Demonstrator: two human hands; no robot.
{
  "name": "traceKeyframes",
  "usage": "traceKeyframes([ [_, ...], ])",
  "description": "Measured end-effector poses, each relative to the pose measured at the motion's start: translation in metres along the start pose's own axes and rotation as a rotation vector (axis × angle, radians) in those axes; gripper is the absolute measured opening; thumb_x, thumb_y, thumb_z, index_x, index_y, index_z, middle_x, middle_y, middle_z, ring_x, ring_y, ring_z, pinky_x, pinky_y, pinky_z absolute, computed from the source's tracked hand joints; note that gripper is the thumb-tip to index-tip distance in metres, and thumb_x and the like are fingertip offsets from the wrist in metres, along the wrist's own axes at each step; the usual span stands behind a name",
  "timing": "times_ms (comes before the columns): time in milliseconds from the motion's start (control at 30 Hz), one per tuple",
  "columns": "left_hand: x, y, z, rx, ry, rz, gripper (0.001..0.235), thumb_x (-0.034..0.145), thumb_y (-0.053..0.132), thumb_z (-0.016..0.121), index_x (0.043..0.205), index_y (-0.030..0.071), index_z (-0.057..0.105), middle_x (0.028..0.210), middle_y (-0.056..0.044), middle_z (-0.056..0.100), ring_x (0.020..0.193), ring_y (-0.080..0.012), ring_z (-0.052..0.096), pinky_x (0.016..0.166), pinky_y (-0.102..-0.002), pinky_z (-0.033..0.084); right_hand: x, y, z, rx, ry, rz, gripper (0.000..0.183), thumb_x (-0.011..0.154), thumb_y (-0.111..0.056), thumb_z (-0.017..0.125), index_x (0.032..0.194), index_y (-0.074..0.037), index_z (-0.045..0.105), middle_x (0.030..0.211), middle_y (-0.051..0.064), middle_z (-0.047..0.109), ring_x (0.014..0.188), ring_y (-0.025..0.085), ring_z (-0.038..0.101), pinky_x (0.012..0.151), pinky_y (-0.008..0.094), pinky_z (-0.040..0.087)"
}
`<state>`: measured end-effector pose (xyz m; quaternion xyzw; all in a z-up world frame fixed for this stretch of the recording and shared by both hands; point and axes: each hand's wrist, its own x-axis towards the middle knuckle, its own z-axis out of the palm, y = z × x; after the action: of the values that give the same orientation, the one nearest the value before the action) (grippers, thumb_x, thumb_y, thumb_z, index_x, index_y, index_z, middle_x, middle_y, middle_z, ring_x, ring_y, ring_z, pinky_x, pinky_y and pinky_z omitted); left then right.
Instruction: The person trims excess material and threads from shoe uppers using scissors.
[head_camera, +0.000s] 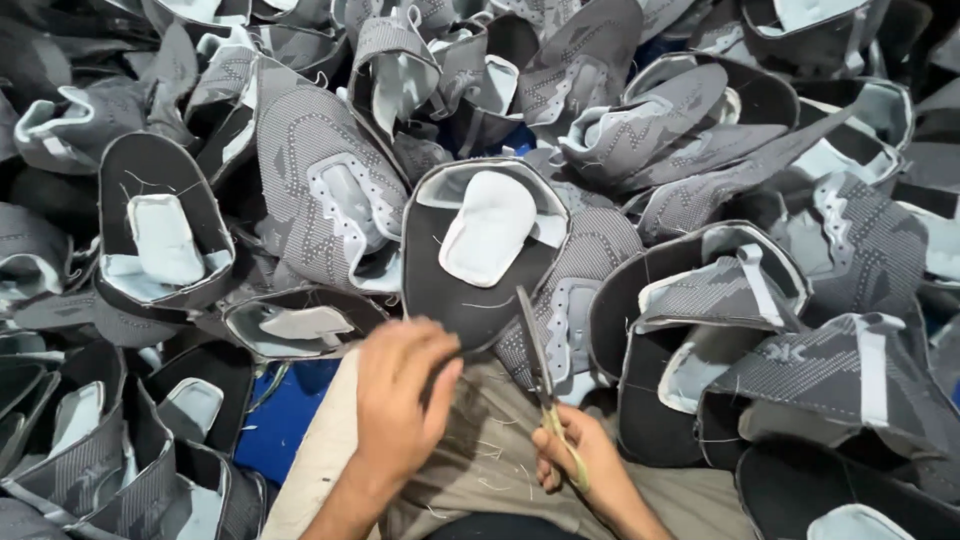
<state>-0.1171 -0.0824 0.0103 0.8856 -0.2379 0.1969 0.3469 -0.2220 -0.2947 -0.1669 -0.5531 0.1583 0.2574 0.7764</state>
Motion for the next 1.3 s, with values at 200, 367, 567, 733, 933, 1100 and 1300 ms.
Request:
traceKeyframes([
  [200,-0.017,-0.016,0.046,0.061,-0.101,0.134,0.03,0.084,0.018,0.077,0.105,-0.001,0.068,0.11,-0.018,0.07,0.104,-0.0362,0.066,0.095,-0.045,0.051,-0.002,0.002,-0.003,0.102,-0.055,-0.003,0.035,0.09,-0.036,0.073,0.093,-0.005,0.057,0.067,0.003,0.061,0.056,0.012,0.063,0.049,0.027,0.053],
  [367,-0.032,-0.03,0.038,-0.028,-0.375,-0.333,0.015,0.096,0.03,0.074,0.101,0.016,0.078,0.094,-0.003,0.078,0.088,-0.0209,0.072,0.081,-0.032,0.053,-0.007,0.006,-0.001,0.085,-0.037,0.003,0.034,0.091,-0.035,0.073,0.091,-0.005,0.058,0.065,0.004,0.062,0.055,0.013,0.063,0.048,0.026,0.051],
  [567,0.022,-0.012,0.062,0.237,-0.027,0.032,0.066,0.08,0.033,0.079,0.132,0.001,0.055,0.13,-0.019,0.056,0.122,-0.0409,0.053,0.1,-0.054,0.039,-0.012,-0.007,0.001,0.156,0.011,0.025,0.033,0.093,-0.035,0.069,0.089,-0.005,0.057,0.067,0.004,0.062,0.056,0.013,0.062,0.05,0.027,0.05],
  [733,0.042,-0.019,0.069,0.389,-0.155,-0.159,0.079,0.081,0.042,0.082,0.14,0.003,0.048,0.127,-0.015,0.054,0.111,-0.0386,0.051,0.094,-0.055,0.039,-0.008,-0.009,-0.004,0.149,0.044,-0.03,0.035,0.095,-0.036,0.068,0.087,-0.003,0.058,0.066,0.004,0.061,0.057,0.013,0.062,0.05,0.027,0.05],
  [933,0.056,-0.042,0.042,0.354,-0.112,-0.089,0.039,0.085,0.016,0.076,0.123,0.013,0.072,0.114,-0.011,0.065,0.1,-0.0314,0.062,0.087,-0.043,0.049,-0.001,0.004,-0.013,0.164,0.056,-0.071,0.033,0.095,-0.034,0.069,0.089,-0.004,0.058,0.066,0.004,0.062,0.058,0.013,0.062,0.051,0.027,0.051],
  [1100,0.036,-0.027,-0.001,-0.376,0.164,-0.703,0.027,0.103,0.017,0.064,0.121,-0.002,0.068,0.092,-0.016,0.072,0.084,-0.0181,0.058,0.076,-0.033,0.049,0.009,0.032,-0.027,0.183,0.079,-0.142,0.033,0.089,-0.031,0.069,0.093,-0.001,0.057,0.068,0.009,0.063,0.059,0.018,0.065,0.051,0.03,0.055],
  [1300,-0.019,-0.089,0.051,-0.481,0.042,-0.584,0.037,0.1,0.02,0.064,0.127,-0.004,0.061,0.105,-0.013,0.073,0.094,-0.0183,0.066,0.085,-0.034,0.052,0.006,0.035,-0.033,0.194,0.118,-0.442,0.032,0.097,-0.028,0.066,0.091,-0.001,0.05,0.071,0.011,0.061,0.064,0.019,0.066,0.053,0.03,0.056],
])
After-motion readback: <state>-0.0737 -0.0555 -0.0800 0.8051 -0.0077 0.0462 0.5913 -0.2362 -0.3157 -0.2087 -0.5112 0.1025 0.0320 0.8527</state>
